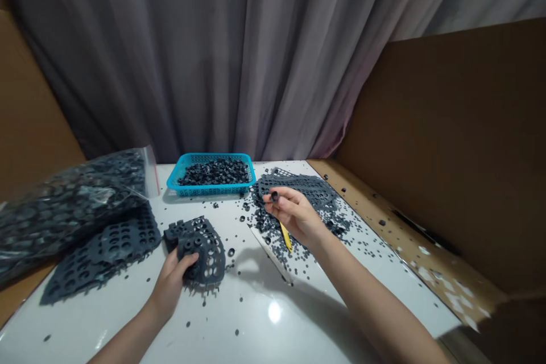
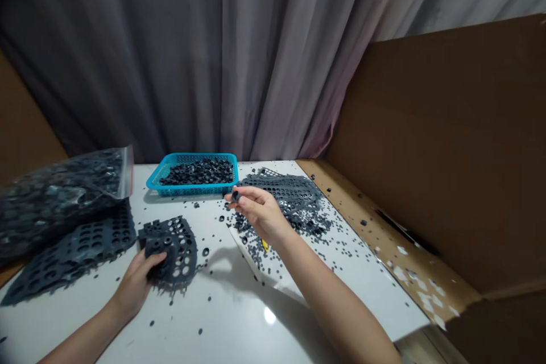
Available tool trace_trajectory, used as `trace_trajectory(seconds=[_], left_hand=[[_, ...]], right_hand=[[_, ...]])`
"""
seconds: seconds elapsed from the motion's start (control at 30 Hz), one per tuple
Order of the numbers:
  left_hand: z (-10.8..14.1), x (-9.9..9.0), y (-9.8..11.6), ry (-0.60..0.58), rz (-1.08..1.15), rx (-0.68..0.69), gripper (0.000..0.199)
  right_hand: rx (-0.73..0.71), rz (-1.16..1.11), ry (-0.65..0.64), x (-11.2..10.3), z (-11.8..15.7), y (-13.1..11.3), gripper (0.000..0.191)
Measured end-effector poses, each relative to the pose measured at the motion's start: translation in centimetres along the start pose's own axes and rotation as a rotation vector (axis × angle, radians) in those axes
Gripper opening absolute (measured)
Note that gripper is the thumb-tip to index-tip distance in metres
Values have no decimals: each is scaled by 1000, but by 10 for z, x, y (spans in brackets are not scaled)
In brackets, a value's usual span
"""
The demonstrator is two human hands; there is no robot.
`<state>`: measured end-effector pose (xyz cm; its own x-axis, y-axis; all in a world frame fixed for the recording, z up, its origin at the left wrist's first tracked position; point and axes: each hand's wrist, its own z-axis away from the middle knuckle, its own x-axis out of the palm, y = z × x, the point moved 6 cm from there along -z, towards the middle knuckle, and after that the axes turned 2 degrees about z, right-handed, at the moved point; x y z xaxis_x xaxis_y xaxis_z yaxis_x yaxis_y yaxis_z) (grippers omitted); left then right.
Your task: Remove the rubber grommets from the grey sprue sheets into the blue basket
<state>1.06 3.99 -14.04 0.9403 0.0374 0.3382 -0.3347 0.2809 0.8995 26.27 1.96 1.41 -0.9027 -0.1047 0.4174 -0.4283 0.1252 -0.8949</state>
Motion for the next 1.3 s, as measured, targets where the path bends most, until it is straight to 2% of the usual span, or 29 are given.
trace_trajectory(seconds=[0.43,0.53,0.63,0.7,0.73,0.8,0.9,1.0,1.1,1.17,1.3], left_hand=[[6,7,8,-4,-23,30,37],[4,6,7,-5,-27,38,35],[4,7,7,-27,-20,32,33],[5,8,7,-29,-22,30,33],[5,7,6,-27,-26,26,33],[5,7,6,-24,-34,10,33],[5,7,3,-38,-32,-12,32],[4,5,0,-48,-21,-36,32],[3,2,-3,-26,-17,-52,35],[3,0,-4,-5,-24,-55,37],[3,-2,-7,16,-24,-67,40]], right_hand=[[169,-246,112,19,31,28,24],[164,-180,124,7,25,36,27],[77,165,208,-38,2,36,31],[6,617,339,-82,-19,25,39],[15,909,351,-101,-33,21,41],[60,1082,370,-137,-60,13,34],[125,1285,405,-170,-103,5,19],[159,1434,460,-178,-145,10,17],[183,1527,493,-175,-178,31,26],[188,1557,509,-172,-193,46,25],[171,1531,528,-171,-207,59,8]])
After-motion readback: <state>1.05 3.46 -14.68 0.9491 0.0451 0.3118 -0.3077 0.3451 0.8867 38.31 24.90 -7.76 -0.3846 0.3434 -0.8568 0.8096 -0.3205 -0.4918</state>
